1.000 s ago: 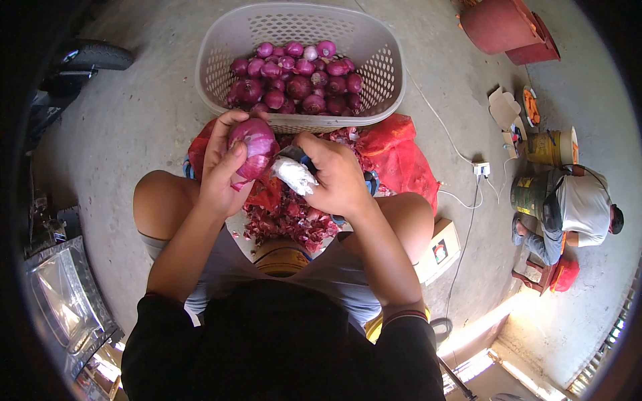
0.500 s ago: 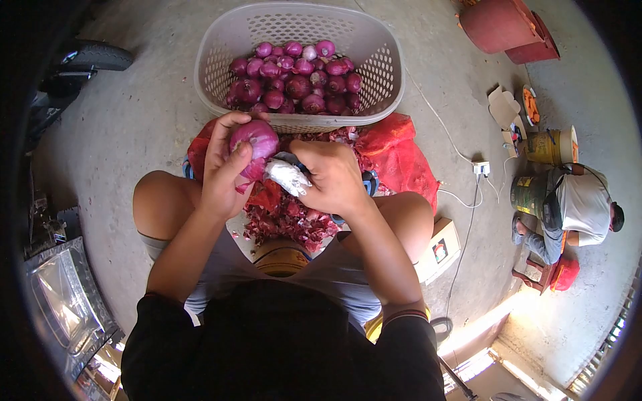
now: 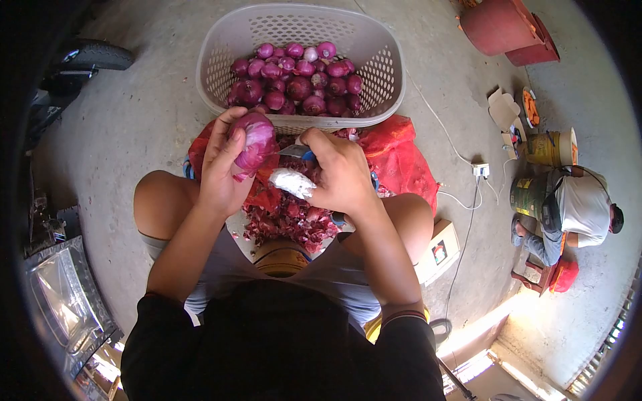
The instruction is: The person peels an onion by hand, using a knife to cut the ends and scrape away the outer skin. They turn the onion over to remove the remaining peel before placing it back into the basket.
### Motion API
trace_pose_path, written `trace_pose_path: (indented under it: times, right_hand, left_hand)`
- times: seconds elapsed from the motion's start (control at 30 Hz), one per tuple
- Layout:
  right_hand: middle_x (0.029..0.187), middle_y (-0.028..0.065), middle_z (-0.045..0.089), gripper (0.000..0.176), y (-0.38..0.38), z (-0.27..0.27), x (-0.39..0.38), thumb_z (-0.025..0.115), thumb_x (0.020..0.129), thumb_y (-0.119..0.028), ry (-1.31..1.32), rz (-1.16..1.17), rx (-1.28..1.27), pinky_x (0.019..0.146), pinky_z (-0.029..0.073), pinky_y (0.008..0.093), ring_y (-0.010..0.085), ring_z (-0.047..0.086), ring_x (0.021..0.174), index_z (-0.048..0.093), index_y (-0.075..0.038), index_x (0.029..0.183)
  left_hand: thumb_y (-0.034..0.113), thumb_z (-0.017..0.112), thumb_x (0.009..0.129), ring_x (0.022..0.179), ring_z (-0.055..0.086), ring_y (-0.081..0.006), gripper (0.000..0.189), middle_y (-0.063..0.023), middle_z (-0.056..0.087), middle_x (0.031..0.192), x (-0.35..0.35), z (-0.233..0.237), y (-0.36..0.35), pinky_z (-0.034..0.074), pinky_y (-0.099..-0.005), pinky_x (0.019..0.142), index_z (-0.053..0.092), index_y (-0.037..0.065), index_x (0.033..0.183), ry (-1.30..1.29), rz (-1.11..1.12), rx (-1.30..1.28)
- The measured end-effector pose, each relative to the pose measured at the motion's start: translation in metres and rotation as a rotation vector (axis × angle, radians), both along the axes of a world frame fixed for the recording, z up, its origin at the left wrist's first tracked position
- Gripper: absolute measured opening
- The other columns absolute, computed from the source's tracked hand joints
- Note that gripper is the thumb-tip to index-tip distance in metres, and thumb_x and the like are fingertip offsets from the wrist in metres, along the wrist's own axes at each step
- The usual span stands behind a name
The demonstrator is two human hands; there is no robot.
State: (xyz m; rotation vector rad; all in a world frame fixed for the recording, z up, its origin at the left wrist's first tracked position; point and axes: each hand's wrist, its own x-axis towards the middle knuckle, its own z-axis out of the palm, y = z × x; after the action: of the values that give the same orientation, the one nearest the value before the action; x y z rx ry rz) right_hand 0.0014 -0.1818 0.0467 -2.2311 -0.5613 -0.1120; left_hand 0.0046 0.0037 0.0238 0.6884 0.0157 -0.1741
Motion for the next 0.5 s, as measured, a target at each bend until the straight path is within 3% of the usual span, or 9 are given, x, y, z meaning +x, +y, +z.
trace_pose_path:
  times: [0.13,0.23,0.5]
  right_hand:
    - [0.065,0.011,0.057,0.038,0.005,0.0,-0.002,0.077,0.068,-0.027,0.027,-0.009,-0.042,0.054,0.045,0.034,0.0296,0.058,0.057,0.055,-0.004,0.089]
    - [0.066,0.0139,0.058,0.043,0.008,0.0,-0.003,0.074,0.068,-0.036,0.049,-0.04,-0.088,0.053,0.046,0.0415,0.0338,0.061,0.061,0.054,-0.004,0.087]
    - [0.064,0.0121,0.057,0.042,0.011,0.008,-0.003,0.075,0.067,-0.035,0.045,-0.18,-0.097,0.052,0.046,0.0408,0.0324,0.06,0.059,0.054,-0.004,0.085]
  left_hand:
    - [0.007,0.056,0.09,0.105,0.052,-0.0138,0.033,-0.0076,0.051,0.118,-0.002,0.0,-0.003,0.043,-0.0297,0.092,0.043,0.006,0.12,-0.029,0.032,0.089]
    - [0.007,0.058,0.09,0.103,0.051,-0.0122,0.033,-0.007,0.05,0.118,-0.003,-0.001,-0.004,0.042,-0.0282,0.091,0.043,0.005,0.119,-0.144,0.093,0.255]
    - [0.007,0.059,0.089,0.103,0.05,-0.0119,0.034,-0.0075,0.048,0.119,-0.003,-0.002,-0.005,0.042,-0.0274,0.091,0.043,0.004,0.118,-0.254,0.146,0.365]
